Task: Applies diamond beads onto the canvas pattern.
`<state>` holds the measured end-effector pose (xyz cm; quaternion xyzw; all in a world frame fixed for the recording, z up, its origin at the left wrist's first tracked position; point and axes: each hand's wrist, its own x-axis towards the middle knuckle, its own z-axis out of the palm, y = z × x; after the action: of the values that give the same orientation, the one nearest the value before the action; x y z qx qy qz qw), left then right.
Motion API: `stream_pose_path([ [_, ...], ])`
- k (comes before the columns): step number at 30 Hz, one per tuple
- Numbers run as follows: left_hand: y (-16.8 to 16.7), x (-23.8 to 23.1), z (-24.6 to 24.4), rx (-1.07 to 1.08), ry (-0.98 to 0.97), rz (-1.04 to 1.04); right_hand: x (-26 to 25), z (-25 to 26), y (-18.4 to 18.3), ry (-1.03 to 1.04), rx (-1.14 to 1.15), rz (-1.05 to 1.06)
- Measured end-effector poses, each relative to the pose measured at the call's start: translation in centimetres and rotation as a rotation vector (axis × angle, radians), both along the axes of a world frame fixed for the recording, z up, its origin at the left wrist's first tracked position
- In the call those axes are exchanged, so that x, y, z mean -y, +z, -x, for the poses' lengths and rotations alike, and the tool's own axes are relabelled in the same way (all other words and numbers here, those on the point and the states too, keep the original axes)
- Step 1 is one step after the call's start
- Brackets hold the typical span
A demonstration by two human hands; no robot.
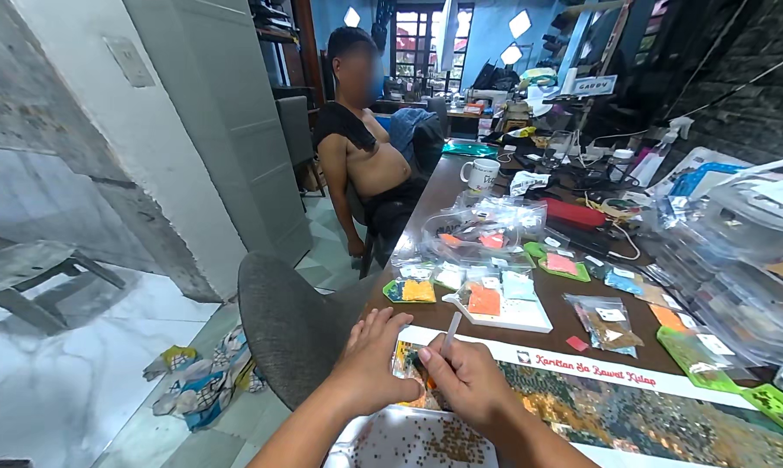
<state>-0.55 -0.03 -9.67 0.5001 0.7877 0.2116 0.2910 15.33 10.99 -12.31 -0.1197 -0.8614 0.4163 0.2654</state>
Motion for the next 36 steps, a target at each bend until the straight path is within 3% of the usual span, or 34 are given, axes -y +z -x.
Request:
stream_pose_path([
  [36,-0.19,0.26,0.27,-0.008,-0.041,-0.015,0.01,0.13,-0.51,0.041,-0.03,0.019],
])
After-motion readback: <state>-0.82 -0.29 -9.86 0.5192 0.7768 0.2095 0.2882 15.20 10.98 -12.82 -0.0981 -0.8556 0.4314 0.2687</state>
